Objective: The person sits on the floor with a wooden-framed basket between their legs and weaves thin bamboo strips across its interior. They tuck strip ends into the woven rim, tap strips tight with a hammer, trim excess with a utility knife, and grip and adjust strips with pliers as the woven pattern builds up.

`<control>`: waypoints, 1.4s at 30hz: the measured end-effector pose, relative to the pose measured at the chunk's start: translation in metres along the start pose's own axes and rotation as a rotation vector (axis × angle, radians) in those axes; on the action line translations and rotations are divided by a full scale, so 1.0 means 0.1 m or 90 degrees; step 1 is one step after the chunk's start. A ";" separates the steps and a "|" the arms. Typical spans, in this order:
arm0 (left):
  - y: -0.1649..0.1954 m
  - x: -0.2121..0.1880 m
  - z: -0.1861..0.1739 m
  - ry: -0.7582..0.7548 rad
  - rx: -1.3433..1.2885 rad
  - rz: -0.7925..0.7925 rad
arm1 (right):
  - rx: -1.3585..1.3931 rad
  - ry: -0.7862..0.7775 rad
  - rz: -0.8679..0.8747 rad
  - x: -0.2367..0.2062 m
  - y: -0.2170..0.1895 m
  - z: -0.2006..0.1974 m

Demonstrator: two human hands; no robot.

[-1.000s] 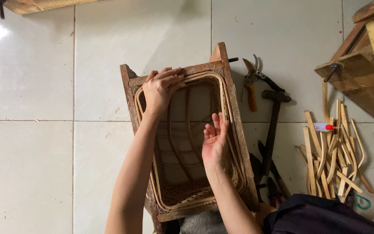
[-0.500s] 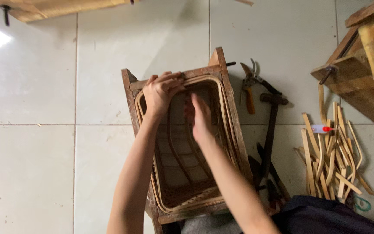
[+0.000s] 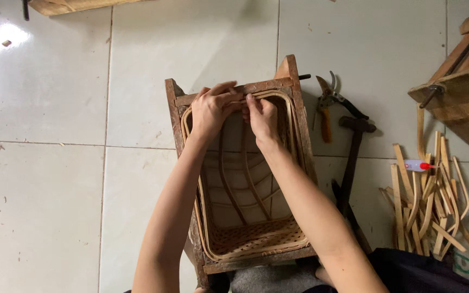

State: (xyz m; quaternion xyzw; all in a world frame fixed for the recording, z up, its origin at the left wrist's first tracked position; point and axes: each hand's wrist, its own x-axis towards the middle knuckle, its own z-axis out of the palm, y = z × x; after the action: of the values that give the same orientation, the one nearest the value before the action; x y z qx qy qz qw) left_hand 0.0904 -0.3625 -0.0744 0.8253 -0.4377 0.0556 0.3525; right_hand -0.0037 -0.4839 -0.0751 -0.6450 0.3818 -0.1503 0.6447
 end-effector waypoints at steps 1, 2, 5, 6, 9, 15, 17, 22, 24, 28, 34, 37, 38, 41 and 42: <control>0.00 -0.01 0.02 0.008 -0.007 -0.001 | -0.032 0.006 -0.002 0.00 0.01 -0.01; 0.00 -0.01 0.03 0.014 -0.015 -0.003 | -0.021 -0.005 -0.019 0.00 0.02 -0.02; 0.02 -0.03 0.08 0.018 -0.017 -0.036 | -0.008 -0.034 -0.031 -0.02 0.02 -0.04; 0.02 -0.02 0.08 0.025 -0.010 -0.045 | -0.009 -0.044 -0.024 -0.03 0.01 -0.05; 0.03 -0.01 0.07 0.021 -0.014 -0.050 | 0.012 -0.083 0.002 -0.07 -0.06 -0.11; 0.06 0.01 0.03 0.037 -0.008 -0.021 | -0.090 -0.022 -0.270 -0.10 0.07 -0.28; 0.04 0.02 0.05 0.037 0.014 -0.039 | -0.213 0.005 -0.490 -0.08 0.06 -0.29; -0.01 -0.01 0.09 0.018 -0.001 -0.037 | -0.375 -0.210 -0.558 -0.18 -0.52 -0.43; -0.05 -0.02 0.11 0.039 0.007 0.002 | -0.341 -0.367 -0.648 -0.54 -1.07 -0.63; -0.13 0.01 0.16 0.020 -0.001 -0.053 | -0.186 -0.839 -0.721 -1.49 -1.90 -1.03; 0.01 0.11 0.09 0.039 0.016 0.002 | -0.226 -0.986 -0.634 -1.78 -2.06 -1.28; 0.18 0.05 -0.05 0.029 -0.152 -0.118 | -0.248 -0.966 -0.631 -1.87 -1.89 -1.58; 0.25 0.00 -0.08 0.047 -0.320 -0.234 | -0.252 -0.951 -0.624 -1.95 -1.78 -1.67; 0.33 -0.03 -0.15 0.026 -0.773 -0.574 | -0.293 -0.843 -0.659 -1.91 -1.43 -1.99; 0.32 -0.05 -0.17 0.010 -0.442 -0.277 | -0.363 -0.764 -0.676 -1.84 -1.29 -2.14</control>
State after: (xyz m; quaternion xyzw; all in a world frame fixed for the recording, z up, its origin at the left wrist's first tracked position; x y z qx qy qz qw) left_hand 0.0665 -0.3602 -0.0466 0.7303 -0.2427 -0.1649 0.6169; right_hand -0.2342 -0.5272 0.1281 -0.8468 -0.3546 0.0362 0.3948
